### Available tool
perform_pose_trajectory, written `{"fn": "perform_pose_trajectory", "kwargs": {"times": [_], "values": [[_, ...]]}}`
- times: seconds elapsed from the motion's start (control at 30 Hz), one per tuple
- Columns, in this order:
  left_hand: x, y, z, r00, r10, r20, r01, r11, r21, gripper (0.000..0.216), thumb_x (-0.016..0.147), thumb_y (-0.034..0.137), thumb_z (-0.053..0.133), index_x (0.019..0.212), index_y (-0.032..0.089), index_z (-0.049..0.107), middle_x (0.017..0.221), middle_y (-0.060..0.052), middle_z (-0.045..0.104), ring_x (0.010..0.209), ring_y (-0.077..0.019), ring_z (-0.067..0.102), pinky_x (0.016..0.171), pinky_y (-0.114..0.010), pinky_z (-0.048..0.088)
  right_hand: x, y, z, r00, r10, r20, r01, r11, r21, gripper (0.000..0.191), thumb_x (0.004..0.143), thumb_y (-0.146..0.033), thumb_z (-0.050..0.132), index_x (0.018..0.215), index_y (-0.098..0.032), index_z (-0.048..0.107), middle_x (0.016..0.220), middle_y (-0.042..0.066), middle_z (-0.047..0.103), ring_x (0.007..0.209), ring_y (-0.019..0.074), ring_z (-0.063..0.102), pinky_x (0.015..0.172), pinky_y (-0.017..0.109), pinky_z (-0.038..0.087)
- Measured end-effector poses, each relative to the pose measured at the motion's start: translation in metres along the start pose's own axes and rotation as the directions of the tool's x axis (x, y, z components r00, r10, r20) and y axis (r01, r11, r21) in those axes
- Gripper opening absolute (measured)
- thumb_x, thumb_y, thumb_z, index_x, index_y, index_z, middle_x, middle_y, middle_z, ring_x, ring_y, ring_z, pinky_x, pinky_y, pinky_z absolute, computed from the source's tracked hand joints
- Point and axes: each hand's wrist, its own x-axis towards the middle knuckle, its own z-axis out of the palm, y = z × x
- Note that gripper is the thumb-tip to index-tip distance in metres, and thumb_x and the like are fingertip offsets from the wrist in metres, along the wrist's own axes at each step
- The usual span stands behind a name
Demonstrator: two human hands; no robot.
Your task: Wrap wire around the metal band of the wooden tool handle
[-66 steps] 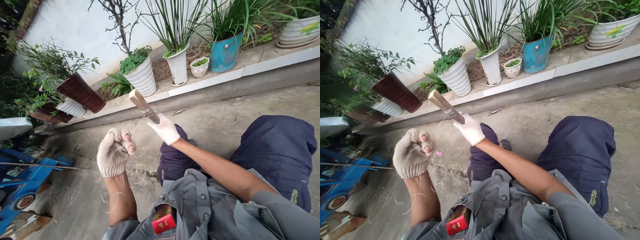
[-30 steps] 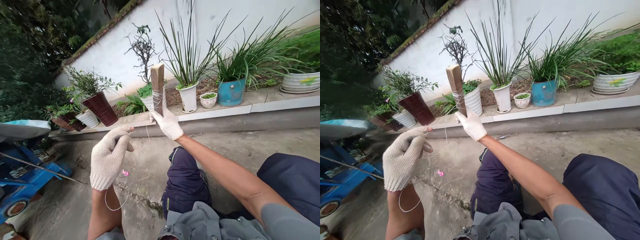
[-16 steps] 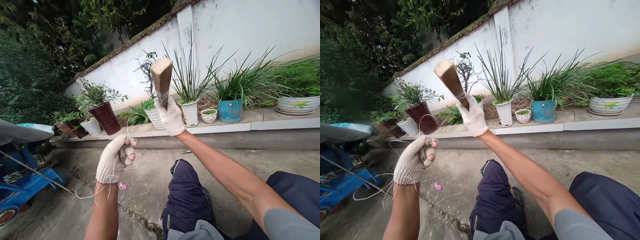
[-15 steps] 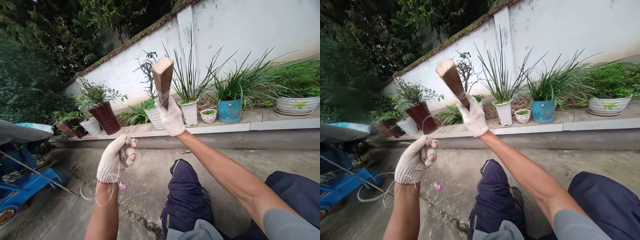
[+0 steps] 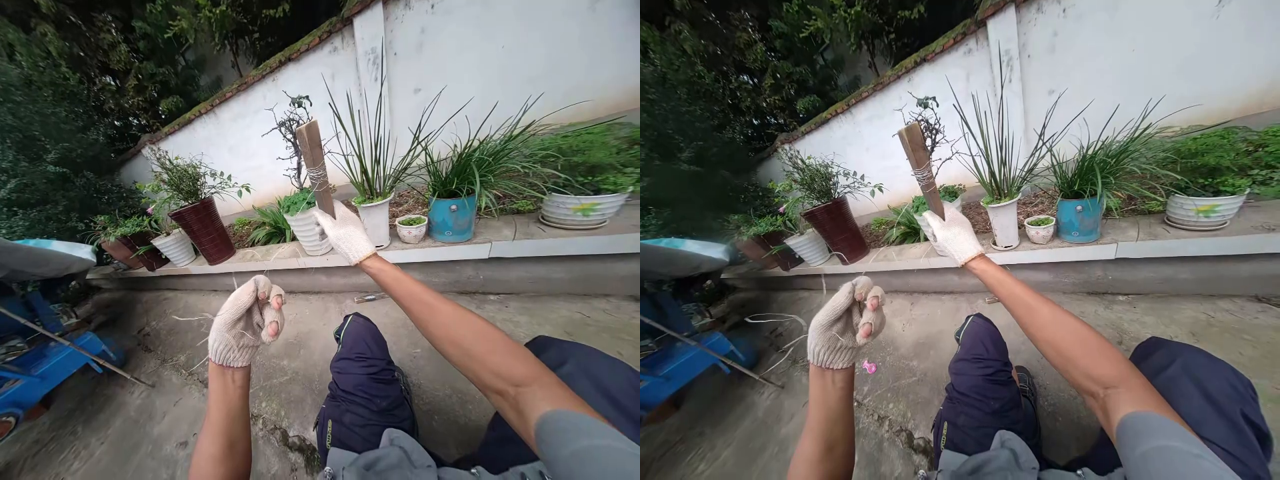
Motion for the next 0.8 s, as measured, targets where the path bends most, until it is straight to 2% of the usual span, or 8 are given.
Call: {"fn": "perform_pose_trajectory", "kwargs": {"times": [0.2, 0.3, 0.4, 0.47, 0.53, 0.63, 0.73, 0.8], "values": [[0.004, -0.023, 0.007, 0.992, -0.106, 0.064, 0.107, 0.994, -0.021, 0.036, 0.092, 0.048, 0.082, 0.096, 0.017, 0.063, 0.096, -0.008, 0.071, 0.076, -0.0207, 0.076, 0.072, -0.033, 0.062, 0.008, -0.002, -0.014, 1.0, -0.009, 0.019, 0.013, 0.98, -0.197, 0.032, 0.098, -0.054, 0.061, 0.104, -0.023, 0.064, 0.091, 0.006, 0.073, 0.081, 0.0231, 0.067, 0.076, 0.036, 0.054], [0.007, -0.041, 0.002, 0.987, -0.141, 0.074, 0.134, 0.987, 0.093, 0.05, 0.087, 0.056, 0.087, 0.112, 0.016, 0.072, 0.114, -0.016, 0.076, 0.097, -0.0302, 0.08, 0.092, -0.046, 0.063, 0.008, -0.009, -0.023, 0.998, -0.044, 0.054, 0.058, 0.951, -0.304, 0.033, 0.096, -0.054, 0.064, 0.098, -0.022, 0.064, 0.087, 0.007, 0.073, 0.08, 0.0238, 0.066, 0.078, 0.037, 0.053], [0.014, -0.046, -0.013, 0.981, -0.182, -0.065, 0.193, 0.884, 0.425, 0.052, 0.09, 0.049, 0.086, 0.126, 0.014, 0.075, 0.127, -0.02, 0.076, 0.109, -0.0311, 0.077, 0.098, -0.043, 0.06, 0.006, -0.013, -0.03, 0.991, 0.021, 0.132, 0.016, 0.962, -0.271, 0.029, 0.096, -0.049, 0.067, 0.092, -0.021, 0.062, 0.081, 0.006, 0.072, 0.068, 0.0197, 0.064, 0.068, 0.033, 0.053], [0.023, -0.04, -0.028, 0.97, -0.124, -0.21, 0.228, 0.763, 0.605, 0.043, 0.094, 0.043, 0.081, 0.126, 0.014, 0.077, 0.125, -0.017, 0.077, 0.107, -0.0275, 0.076, 0.095, -0.037, 0.059, 0.004, -0.013, -0.034, 0.972, 0.112, 0.207, -0.075, 0.981, -0.177, 0.026, 0.097, -0.045, 0.066, 0.09, -0.02, 0.061, 0.077, 0.005, 0.071, 0.059, 0.0167, 0.062, 0.057, 0.03, 0.051], [0.038, -0.029, -0.045, 0.955, -0.04, -0.295, 0.234, 0.715, 0.659, 0.042, 0.094, 0.043, 0.079, 0.125, 0.014, 0.077, 0.126, -0.016, 0.077, 0.106, -0.0259, 0.076, 0.093, -0.036, 0.059, 0.0, -0.011, -0.037, 0.939, 0.181, 0.291, -0.168, 0.983, -0.069, 0.024, 0.097, -0.042, 0.066, 0.09, -0.02, 0.061, 0.073, 0.005, 0.069, 0.053, 0.0151, 0.06, 0.048, 0.028, 0.048], [0.07, -0.014, -0.06, 0.941, 0.12, -0.318, 0.122, 0.754, 0.646, 0.055, 0.095, 0.053, 0.076, 0.134, 0.015, 0.07, 0.14, -0.018, 0.07, 0.113, -0.025, 0.075, 0.099, -0.038, 0.058, -0.01, -0.007, -0.039, 0.879, 0.2, 0.433, -0.249, 0.967, 0.057, 0.027, 0.094, -0.045, 0.072, 0.092, -0.02, 0.062, 0.073, 0.005, 0.07, 0.054, 0.0142, 0.061, 0.044, 0.026, 0.048], [0.104, -0.011, -0.054, 0.966, 0.193, -0.17, -0.068, 0.83, 0.554, 0.081, 0.087, 0.062, 0.083, 0.151, 0.019, 0.057, 0.152, -0.02, 0.063, 0.122, -0.025, 0.071, 0.106, -0.038, 0.056, -0.027, -0.009, -0.036, 0.794, 0.197, 0.575, -0.305, 0.947, 0.097, 0.032, 0.093, -0.049, 0.075, 0.098, -0.019, 0.066, 0.077, 0.005, 0.072, 0.055, 0.0138, 0.062, 0.042, 0.025, 0.048], [0.12, -0.015, -0.04, 0.974, 0.219, -0.055, -0.172, 0.877, 0.449, 0.093, 0.076, 0.067, 0.089, 0.15, 0.021, 0.055, 0.149, -0.02, 0.065, 0.116, -0.0252, 0.074, 0.102, -0.037, 0.058, -0.041, -0.013, -0.031, 0.732, 0.199, 0.652, -0.332, 0.939, 0.086, 0.034, 0.093, -0.048, 0.075, 0.108, -0.018, 0.068, 0.079, 0.005, 0.074, 0.053, 0.0131, 0.061, 0.041, 0.024, 0.046]]}}
